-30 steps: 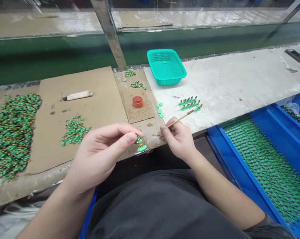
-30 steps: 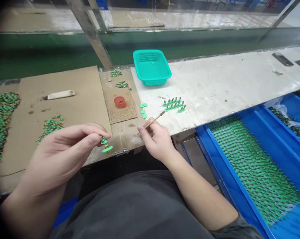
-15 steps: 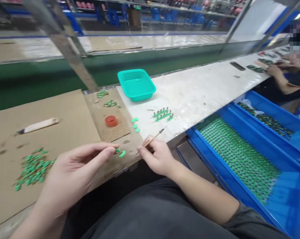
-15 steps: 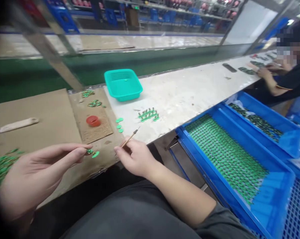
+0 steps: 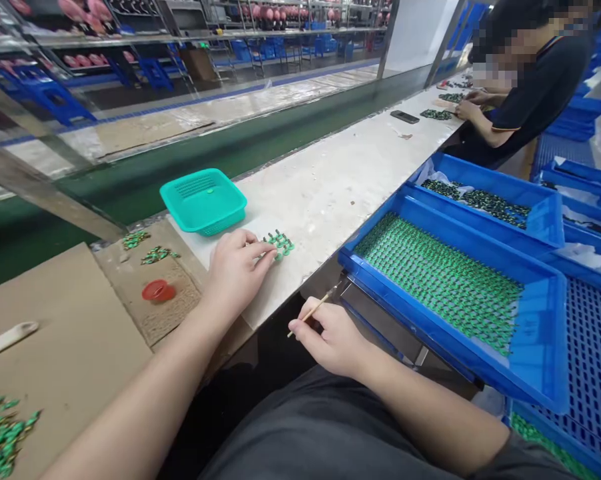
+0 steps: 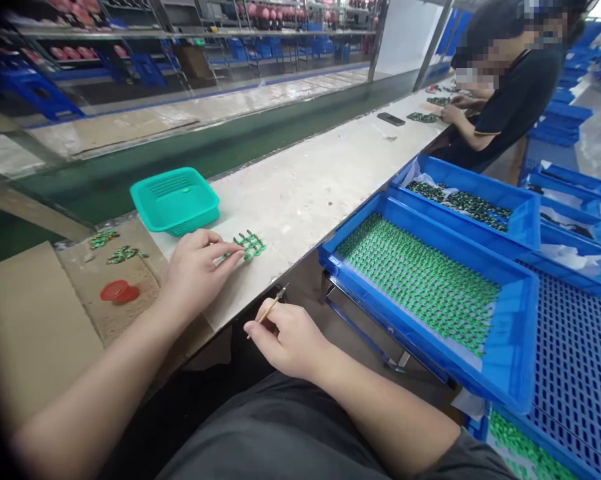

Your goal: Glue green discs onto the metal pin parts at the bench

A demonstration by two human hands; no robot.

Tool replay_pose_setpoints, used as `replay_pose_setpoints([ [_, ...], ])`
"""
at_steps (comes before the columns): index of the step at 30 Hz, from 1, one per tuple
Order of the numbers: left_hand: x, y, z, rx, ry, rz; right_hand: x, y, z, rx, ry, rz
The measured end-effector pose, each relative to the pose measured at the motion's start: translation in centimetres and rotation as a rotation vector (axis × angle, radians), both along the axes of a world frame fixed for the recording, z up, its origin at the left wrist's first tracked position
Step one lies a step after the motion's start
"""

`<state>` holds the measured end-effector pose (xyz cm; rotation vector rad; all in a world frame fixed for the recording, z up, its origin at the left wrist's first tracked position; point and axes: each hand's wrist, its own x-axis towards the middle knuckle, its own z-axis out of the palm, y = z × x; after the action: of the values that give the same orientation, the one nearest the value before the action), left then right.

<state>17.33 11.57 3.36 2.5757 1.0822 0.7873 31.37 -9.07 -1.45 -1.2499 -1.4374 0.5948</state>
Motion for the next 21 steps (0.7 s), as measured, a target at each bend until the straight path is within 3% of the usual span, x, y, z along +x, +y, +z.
replay_pose_setpoints([
  [4,1.0,0.1,-1.0,0.059,0.088,0.041,0.6,-0.3,-0.2,-0.003,0.016,-0.006],
  [7,1.3,-0.3,-0.8,0.06,0.144,0.061,0.8,-0.1,-0.3,-0.006,0.017,-0.004],
  [11,-0.5,0.3,2.1,0.036,0.166,0.149,1.2,0.0,-0.1,-0.008,0.01,-0.008],
  [14,-3.8,2.0,5.2,-0.015,0.194,0.323,1.5,-0.2,0.1,-0.022,0.023,-0.027],
  [16,-5.9,3.2,6.5,-0.116,0.298,0.366,1.6,-0.4,0.2,-0.037,0.031,-0.034],
  [18,-7.2,4.1,6.5,-0.212,0.42,0.333,1.5,-0.3,0.3,-0.04,0.03,-0.026],
  [21,-7.6,4.8,4.5,-0.27,0.533,0.253,1.2,-0.2,0.6,-0.033,0.001,0.005],
])
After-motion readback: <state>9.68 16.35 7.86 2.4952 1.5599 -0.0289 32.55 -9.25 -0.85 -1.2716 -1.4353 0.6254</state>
